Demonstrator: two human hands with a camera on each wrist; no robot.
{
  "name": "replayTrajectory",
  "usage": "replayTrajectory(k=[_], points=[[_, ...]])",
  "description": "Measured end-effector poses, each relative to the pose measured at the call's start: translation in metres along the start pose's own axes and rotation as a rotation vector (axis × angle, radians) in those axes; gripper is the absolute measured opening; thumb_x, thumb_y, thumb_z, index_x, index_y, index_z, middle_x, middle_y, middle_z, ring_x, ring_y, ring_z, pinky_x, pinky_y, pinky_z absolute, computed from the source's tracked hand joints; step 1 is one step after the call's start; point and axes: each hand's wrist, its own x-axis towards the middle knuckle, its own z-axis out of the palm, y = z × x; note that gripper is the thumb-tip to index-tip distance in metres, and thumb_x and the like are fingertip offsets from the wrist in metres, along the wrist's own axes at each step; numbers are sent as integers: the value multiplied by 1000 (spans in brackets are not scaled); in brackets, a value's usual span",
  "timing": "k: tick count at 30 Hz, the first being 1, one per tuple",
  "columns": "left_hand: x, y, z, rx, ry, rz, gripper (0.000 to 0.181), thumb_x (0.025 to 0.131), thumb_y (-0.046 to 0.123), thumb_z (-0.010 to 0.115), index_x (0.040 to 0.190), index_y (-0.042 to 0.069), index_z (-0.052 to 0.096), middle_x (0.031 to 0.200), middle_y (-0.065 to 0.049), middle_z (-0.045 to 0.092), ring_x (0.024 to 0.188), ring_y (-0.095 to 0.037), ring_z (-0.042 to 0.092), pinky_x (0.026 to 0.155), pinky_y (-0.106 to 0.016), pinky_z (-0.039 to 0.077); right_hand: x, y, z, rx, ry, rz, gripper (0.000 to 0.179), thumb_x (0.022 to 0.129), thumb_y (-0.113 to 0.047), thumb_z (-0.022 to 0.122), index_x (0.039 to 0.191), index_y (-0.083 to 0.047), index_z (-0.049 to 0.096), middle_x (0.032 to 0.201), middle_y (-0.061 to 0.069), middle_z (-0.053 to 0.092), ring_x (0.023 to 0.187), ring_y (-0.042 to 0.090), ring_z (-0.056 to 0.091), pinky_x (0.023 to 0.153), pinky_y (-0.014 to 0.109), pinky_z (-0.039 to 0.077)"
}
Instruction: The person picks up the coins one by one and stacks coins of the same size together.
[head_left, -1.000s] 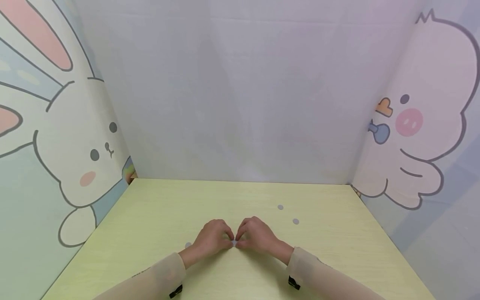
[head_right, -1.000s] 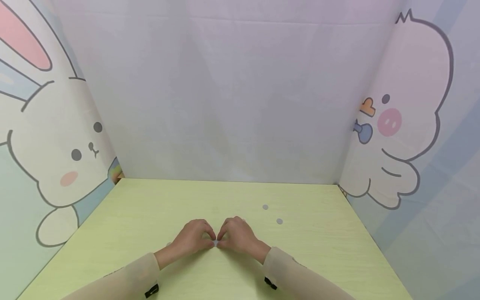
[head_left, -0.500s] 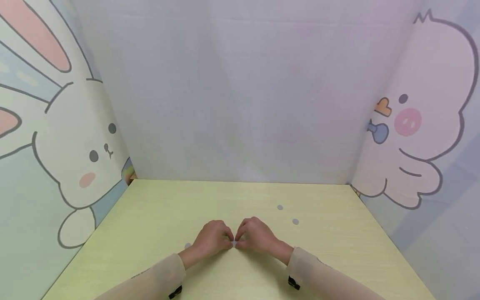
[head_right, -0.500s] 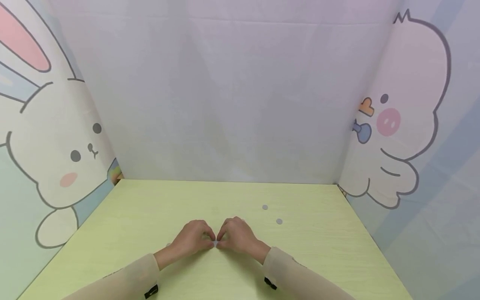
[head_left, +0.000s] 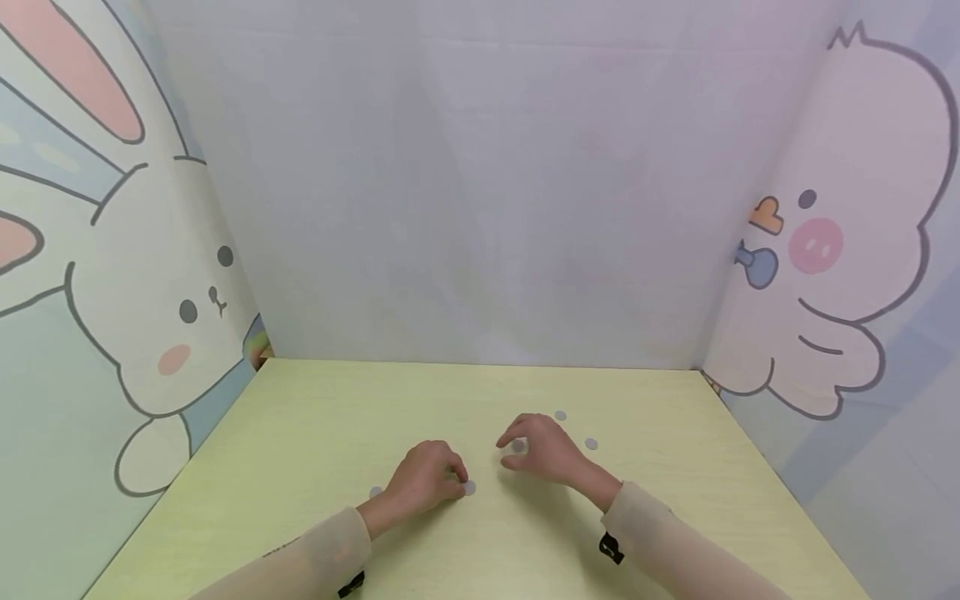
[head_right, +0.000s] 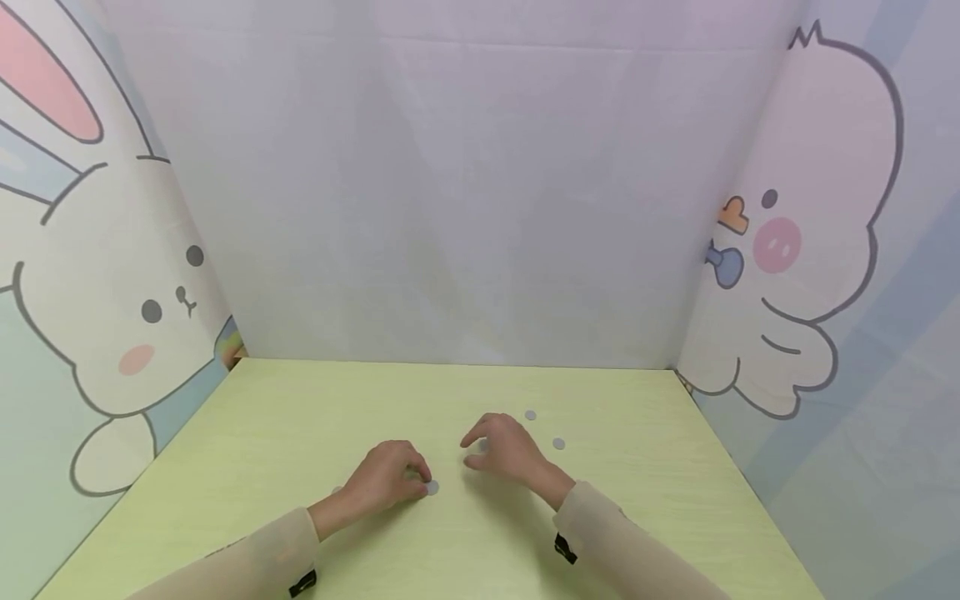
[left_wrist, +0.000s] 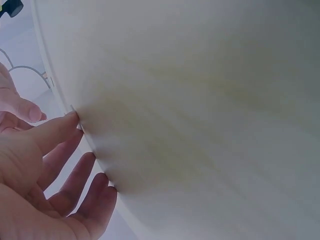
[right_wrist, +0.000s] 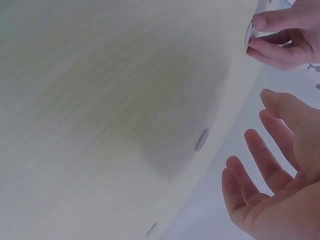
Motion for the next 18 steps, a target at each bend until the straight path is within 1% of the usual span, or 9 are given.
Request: replayTrajectory(k=[5, 9, 14, 18], points=[[0, 0, 1, 3, 5, 4, 10, 81, 16, 92, 81, 19, 83, 83, 6, 69, 79, -8, 56, 76, -31, 49, -4, 15, -10, 38, 51, 30, 21, 88, -13, 86, 109, -9, 83, 106, 1, 77, 105, 28, 72, 93, 50, 56], [-1, 0, 1, 0, 6, -4, 10, 81, 16, 92, 81, 19, 83, 84, 7, 68, 82, -9, 57, 78, -32, 50, -7, 28, -13, 63, 66, 41, 27, 91, -18, 86, 115, -8, 81, 110, 7, 77, 108, 33, 71, 94, 51, 56], [-2, 1, 0, -8, 4, -12, 9, 82, 16, 92, 82, 19, 83, 85, 6, 68, 82, -10, 57, 79, -33, 50, -9, 44, -13, 84, 54, 45, 37, 90, -18, 86, 123, -6, 77, 118, 12, 74, 113, 38, 69, 96, 53, 55], [-2, 2, -1, -16, 5, -16, 9, 82, 16, 92, 82, 18, 83, 84, 6, 68, 81, -9, 56, 77, -32, 50, -10, 52, -13, 107, 28, 56, 42, 89, -19, 87, 127, -5, 75, 122, 11, 72, 117, 40, 67, 99, 55, 54]])
